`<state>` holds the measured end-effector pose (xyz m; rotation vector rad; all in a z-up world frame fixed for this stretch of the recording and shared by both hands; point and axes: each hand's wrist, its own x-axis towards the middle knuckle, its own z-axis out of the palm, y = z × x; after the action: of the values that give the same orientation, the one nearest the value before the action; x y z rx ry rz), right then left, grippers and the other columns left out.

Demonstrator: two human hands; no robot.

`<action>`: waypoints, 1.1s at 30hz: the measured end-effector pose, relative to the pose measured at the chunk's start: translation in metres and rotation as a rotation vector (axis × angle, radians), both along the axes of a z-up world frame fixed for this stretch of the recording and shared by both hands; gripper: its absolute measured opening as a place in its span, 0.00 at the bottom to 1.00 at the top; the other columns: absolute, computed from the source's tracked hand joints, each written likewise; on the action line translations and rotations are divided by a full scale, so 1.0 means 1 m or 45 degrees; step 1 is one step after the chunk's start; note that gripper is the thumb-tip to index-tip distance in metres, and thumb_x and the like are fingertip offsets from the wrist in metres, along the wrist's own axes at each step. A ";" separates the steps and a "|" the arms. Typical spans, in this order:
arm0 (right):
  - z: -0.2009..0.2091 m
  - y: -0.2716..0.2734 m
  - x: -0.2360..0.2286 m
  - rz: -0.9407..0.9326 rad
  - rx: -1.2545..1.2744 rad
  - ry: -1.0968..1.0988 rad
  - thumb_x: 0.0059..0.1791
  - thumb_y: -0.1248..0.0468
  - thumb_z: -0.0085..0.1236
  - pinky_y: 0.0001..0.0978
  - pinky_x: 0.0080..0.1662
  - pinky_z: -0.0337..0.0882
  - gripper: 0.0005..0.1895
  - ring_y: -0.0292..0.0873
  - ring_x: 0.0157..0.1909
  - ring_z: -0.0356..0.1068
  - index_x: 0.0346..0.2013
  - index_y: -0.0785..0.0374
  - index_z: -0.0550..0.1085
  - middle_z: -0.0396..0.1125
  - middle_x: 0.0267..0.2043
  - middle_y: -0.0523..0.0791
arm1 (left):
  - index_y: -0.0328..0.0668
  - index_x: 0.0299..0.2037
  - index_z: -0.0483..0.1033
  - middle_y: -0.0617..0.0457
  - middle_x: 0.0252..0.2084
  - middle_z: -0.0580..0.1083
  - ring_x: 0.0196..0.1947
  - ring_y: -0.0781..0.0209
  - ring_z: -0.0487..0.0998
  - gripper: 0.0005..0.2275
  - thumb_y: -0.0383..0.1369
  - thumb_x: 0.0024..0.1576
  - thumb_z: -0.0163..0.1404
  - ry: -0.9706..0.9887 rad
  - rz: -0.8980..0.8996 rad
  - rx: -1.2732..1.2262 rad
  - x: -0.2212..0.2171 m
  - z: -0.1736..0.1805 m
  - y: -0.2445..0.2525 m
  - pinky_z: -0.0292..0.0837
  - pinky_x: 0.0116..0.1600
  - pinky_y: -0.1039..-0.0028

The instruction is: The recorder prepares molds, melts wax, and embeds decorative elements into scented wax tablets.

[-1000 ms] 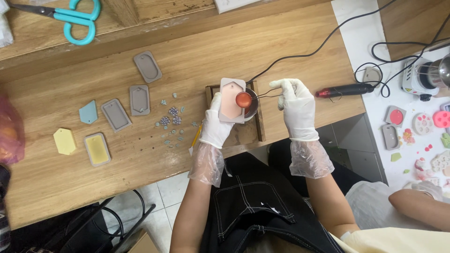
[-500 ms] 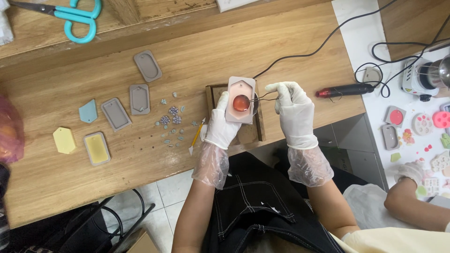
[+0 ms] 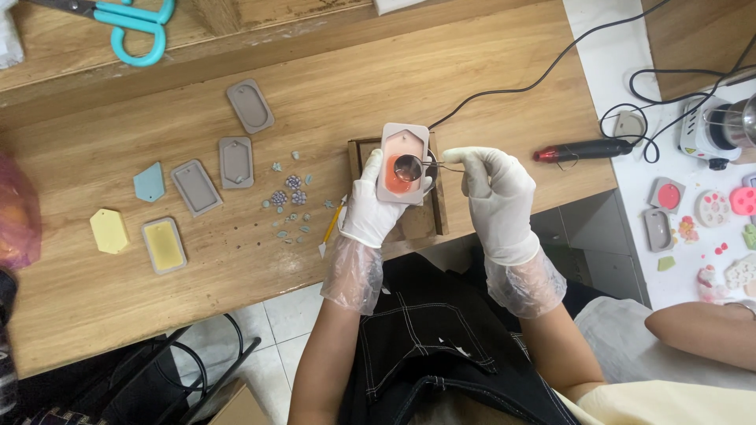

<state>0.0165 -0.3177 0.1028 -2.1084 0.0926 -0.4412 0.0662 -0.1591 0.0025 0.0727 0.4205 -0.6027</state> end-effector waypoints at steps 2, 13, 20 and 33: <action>0.005 -0.004 -0.001 0.080 -0.203 -0.129 0.58 0.68 0.57 0.25 0.35 0.65 0.04 0.32 0.29 0.63 0.43 0.60 0.79 0.65 0.29 0.38 | 0.31 0.64 0.65 0.36 0.59 0.71 0.57 0.40 0.74 0.23 0.42 0.66 0.44 -0.031 0.007 0.044 0.000 -0.002 -0.001 0.73 0.59 0.46; -0.011 0.002 -0.001 0.064 -0.134 -0.192 0.57 0.68 0.57 0.27 0.38 0.64 0.05 0.34 0.31 0.63 0.44 0.57 0.79 0.66 0.28 0.37 | 0.29 0.63 0.65 0.36 0.58 0.73 0.56 0.43 0.76 0.24 0.43 0.65 0.45 -0.130 0.054 0.176 0.002 -0.006 0.002 0.77 0.57 0.48; -0.024 -0.007 0.013 -0.264 0.529 0.182 0.59 0.63 0.50 0.19 0.34 0.60 0.11 0.28 0.28 0.61 0.44 0.65 0.79 0.65 0.25 0.38 | 0.32 0.62 0.66 0.38 0.59 0.71 0.56 0.44 0.75 0.23 0.45 0.65 0.46 -0.070 0.060 0.151 0.004 -0.023 0.002 0.77 0.55 0.49; -0.097 -0.025 0.013 -0.343 0.499 0.449 0.57 0.61 0.49 0.22 0.32 0.63 0.13 0.29 0.26 0.62 0.44 0.64 0.79 0.66 0.23 0.38 | 0.34 0.67 0.61 0.36 0.63 0.69 0.60 0.38 0.73 0.26 0.45 0.64 0.43 -0.052 0.164 0.227 0.003 -0.023 0.042 0.73 0.58 0.46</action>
<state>0.0294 -0.3426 0.0060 -1.7679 0.6228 -0.1823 0.0693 -0.1172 -0.0204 0.2261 0.4351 -0.4351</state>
